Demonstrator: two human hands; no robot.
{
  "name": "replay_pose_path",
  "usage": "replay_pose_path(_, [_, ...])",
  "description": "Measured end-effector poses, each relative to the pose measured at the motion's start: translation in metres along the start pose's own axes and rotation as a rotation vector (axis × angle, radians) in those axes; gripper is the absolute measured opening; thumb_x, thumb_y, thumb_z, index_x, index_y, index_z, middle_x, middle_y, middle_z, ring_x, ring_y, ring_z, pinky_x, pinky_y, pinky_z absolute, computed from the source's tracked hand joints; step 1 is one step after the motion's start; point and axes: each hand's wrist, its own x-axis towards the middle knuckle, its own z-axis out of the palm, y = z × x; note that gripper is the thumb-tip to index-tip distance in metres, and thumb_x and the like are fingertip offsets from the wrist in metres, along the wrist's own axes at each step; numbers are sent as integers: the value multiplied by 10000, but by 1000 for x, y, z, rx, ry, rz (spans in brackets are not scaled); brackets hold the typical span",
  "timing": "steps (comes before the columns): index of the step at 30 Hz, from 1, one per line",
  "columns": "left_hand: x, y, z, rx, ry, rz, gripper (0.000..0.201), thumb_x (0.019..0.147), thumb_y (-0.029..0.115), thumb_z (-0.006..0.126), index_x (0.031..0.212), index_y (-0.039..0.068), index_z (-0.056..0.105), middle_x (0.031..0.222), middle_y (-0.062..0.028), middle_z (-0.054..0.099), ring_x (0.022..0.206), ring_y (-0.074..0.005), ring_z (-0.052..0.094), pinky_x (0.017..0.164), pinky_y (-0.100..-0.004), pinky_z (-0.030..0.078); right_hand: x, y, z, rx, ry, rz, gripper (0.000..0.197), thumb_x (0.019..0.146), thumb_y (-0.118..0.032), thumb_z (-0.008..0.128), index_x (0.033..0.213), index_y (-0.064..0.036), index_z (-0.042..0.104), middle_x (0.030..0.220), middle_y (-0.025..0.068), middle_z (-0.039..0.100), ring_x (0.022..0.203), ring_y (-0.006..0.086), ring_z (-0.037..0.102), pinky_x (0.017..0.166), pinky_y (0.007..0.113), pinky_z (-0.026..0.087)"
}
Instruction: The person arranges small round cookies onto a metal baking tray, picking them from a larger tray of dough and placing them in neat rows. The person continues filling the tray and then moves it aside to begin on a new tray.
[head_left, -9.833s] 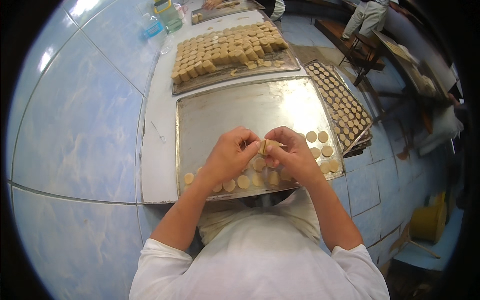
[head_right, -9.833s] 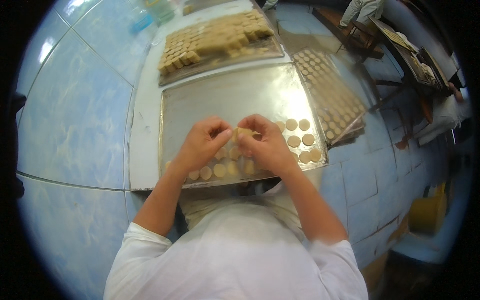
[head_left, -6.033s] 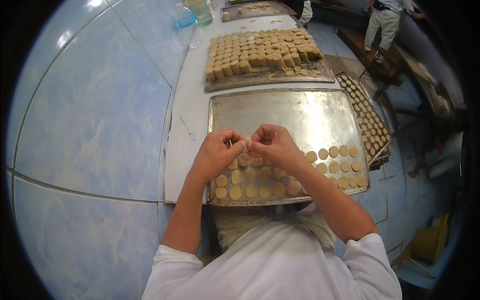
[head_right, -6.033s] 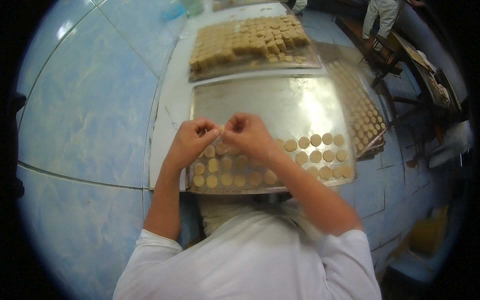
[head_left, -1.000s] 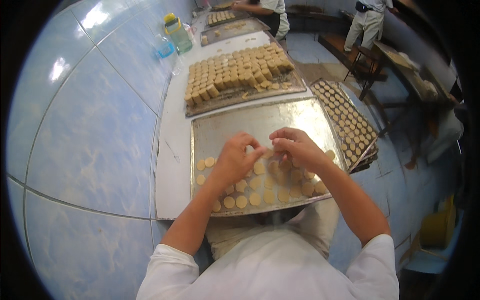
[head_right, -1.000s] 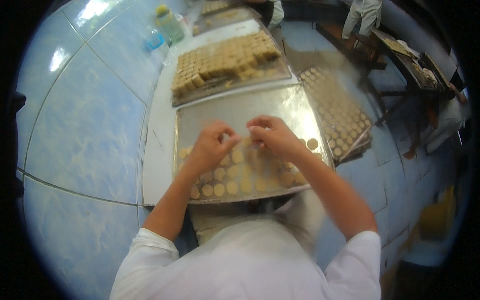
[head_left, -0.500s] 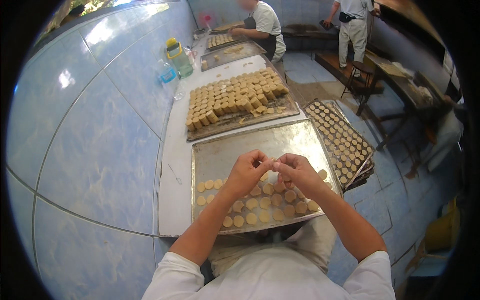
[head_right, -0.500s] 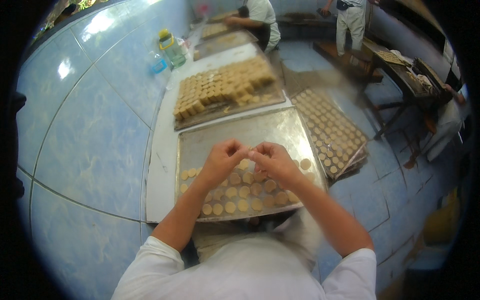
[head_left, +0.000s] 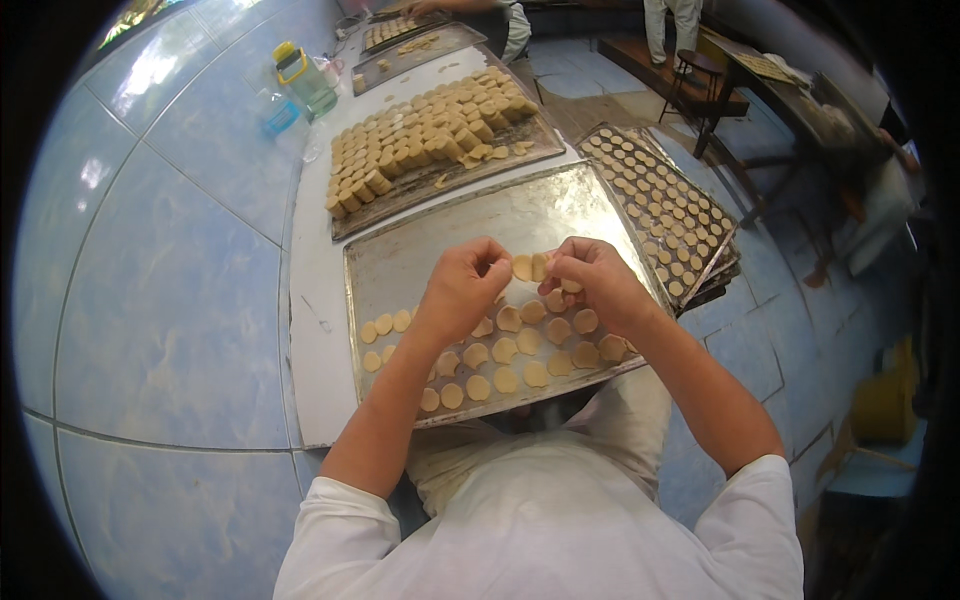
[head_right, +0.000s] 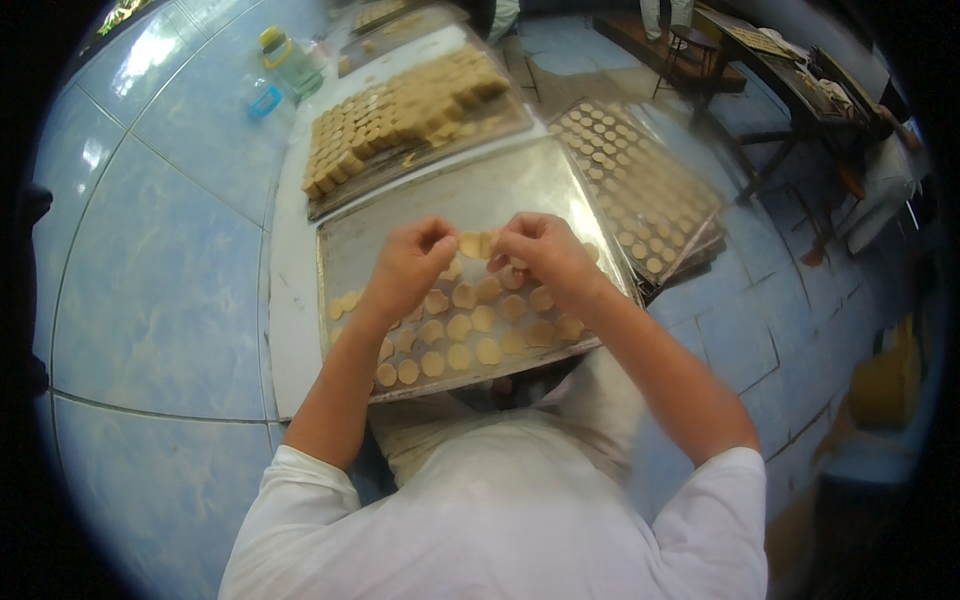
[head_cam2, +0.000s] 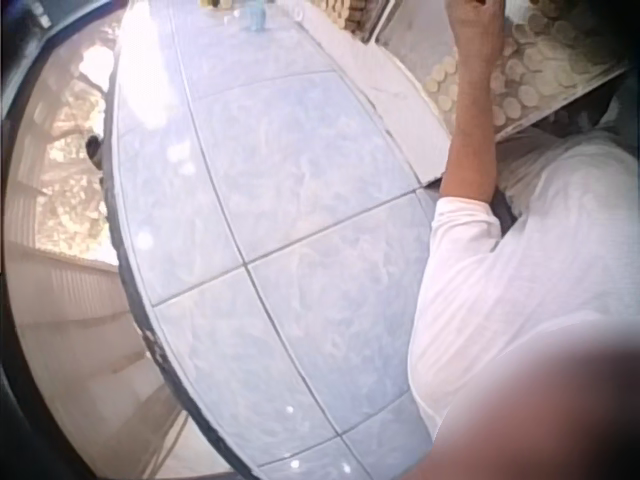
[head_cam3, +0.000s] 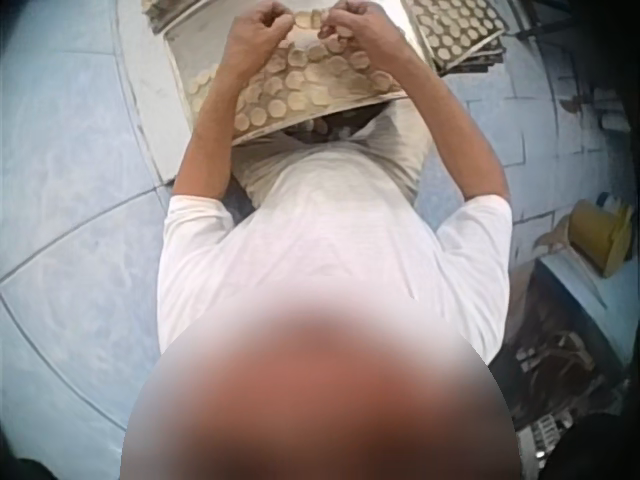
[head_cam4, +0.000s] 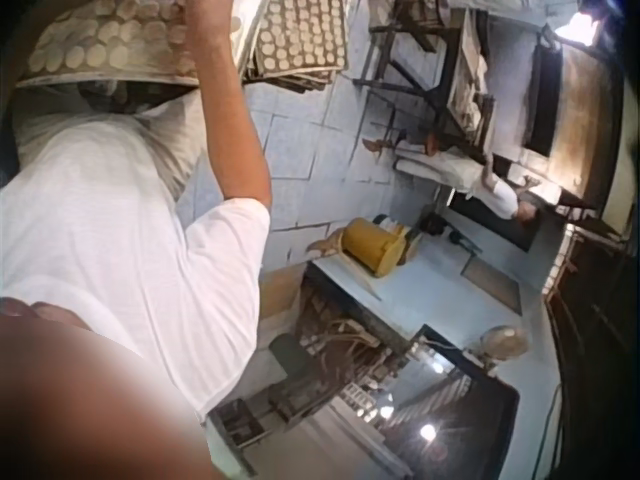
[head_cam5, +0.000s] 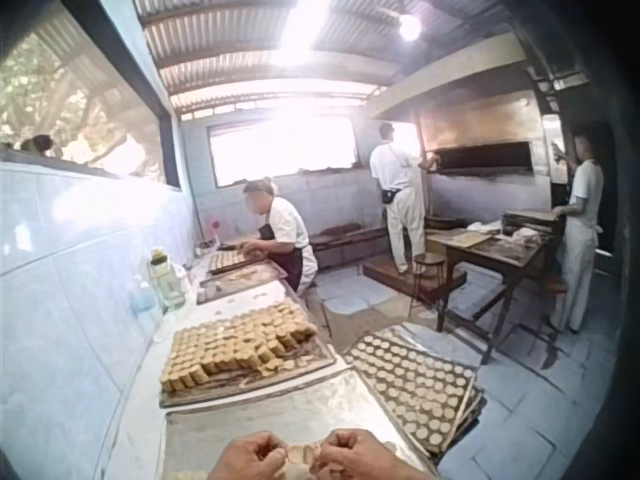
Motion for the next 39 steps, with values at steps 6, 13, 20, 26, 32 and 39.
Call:
replay_pose_path(6, [7,-11,2,71,1,-21,224,985,192,707,932,-26,716,831,-65,691,752,-126,635,695,-315,521,-4,-3,-10,264,12,47,183,947,-210,654,994,-34,677,966,100,733,857,160,707,708,248,478])
replay_pose_path(13, [8,-4,14,276,-53,60,243,977,226,735,969,-17,748,930,-104,655,797,-200,621,750,-346,522,3,5,-12,69,36,75,185,995,-227,696,1050,-51,677,1036,63,743,950,134,736,705,233,503])
replay_pose_path(20, [14,10,29,140,-98,-10,248,969,221,751,979,-26,748,930,-99,678,783,-158,608,728,-325,513,-11,-8,-7,-252,94,-7,243,970,-250,771,1071,-37,712,904,20,746,801,58,670,694,221,516])
replay_pose_path(26, [17,15,36,166,-163,65,318,979,281,760,978,-37,744,924,-100,707,782,-155,623,729,-327,523,-18,-14,-22,-290,97,10,229,964,-231,778,1061,-30,725,867,7,725,761,53,647,671,223,511])
replay_pose_path(32, [19,13,39,181,-199,38,332,981,294,759,986,-38,745,936,-108,712,788,-168,629,736,-339,527,-18,-10,-30,-372,103,-28,196,975,-204,744,1026,-16,722,868,18,721,778,58,643,660,227,506])
replay_pose_path(39, [28,3,34,439,-131,39,274,948,260,788,983,-10,752,962,-107,689,811,-187,632,752,-350,527,-14,-12,-39,-403,201,-6,300,962,-263,736,1038,27,757,857,92,741,726,116,673,629,290,538])
